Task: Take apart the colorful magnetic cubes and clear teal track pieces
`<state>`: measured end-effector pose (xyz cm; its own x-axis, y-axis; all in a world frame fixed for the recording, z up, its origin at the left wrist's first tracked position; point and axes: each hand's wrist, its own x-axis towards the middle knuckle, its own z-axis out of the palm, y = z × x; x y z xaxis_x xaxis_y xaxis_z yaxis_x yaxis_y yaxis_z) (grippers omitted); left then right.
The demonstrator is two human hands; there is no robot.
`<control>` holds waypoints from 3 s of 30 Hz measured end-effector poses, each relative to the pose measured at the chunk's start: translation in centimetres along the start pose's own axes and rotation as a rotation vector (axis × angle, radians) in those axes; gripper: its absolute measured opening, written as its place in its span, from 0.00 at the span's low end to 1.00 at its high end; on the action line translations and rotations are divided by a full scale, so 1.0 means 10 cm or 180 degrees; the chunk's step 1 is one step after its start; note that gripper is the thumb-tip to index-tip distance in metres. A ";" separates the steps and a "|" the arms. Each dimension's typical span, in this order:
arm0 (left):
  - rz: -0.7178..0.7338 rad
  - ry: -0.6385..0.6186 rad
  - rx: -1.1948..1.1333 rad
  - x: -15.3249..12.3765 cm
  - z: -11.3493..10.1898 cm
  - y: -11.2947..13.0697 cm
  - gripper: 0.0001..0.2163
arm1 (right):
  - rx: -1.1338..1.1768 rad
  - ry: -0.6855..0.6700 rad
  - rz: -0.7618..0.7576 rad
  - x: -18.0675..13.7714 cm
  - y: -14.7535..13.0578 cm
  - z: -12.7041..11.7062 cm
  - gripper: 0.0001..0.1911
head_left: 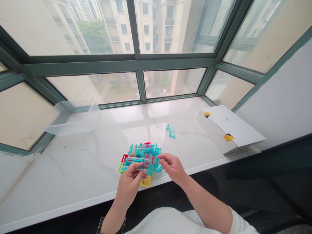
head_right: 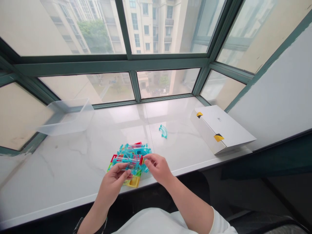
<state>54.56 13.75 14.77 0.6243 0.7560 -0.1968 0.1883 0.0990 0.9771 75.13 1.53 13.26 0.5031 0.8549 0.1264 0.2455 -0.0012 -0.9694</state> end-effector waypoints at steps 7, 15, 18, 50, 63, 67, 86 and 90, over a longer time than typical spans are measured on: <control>0.0875 0.0162 0.0731 -0.10 0.16 0.06 0.11 | 0.0994 -0.0694 0.0834 -0.28 -0.16 0.31 0.22; 0.1353 0.0555 0.1153 -0.14 -0.12 0.14 0.14 | 0.1114 0.0147 0.0997 -0.06 0.08 0.03 0.21; 0.1183 0.1225 0.1275 -0.09 -0.42 -0.02 0.16 | 0.0909 0.0567 0.0937 0.08 0.23 -0.27 0.22; 0.0651 0.1733 0.2602 0.26 -1.00 -1.23 0.16 | 0.0325 0.1086 0.0310 0.97 0.88 -0.84 0.23; 0.0604 0.1724 0.2710 0.28 -1.00 -1.25 0.15 | -0.1903 0.1109 -0.0205 1.08 1.28 -1.00 0.15; 0.0629 0.1714 0.2730 0.27 -0.99 -1.24 0.15 | -0.2243 0.1179 -0.0435 1.18 1.39 -0.98 0.15; 0.0662 0.1734 0.2821 0.27 -0.97 -1.24 0.14 | -0.2625 0.1064 -0.0209 1.28 1.59 -0.94 0.14; 0.0680 0.1735 0.2857 0.27 -0.97 -1.24 0.13 | -0.2573 0.1109 -0.0198 1.28 1.59 -0.92 0.15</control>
<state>46.55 20.81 2.87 0.3293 0.9103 0.2509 0.7424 -0.4138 0.5269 93.08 7.65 1.42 0.6609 0.6591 0.3589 0.7256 -0.4392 -0.5298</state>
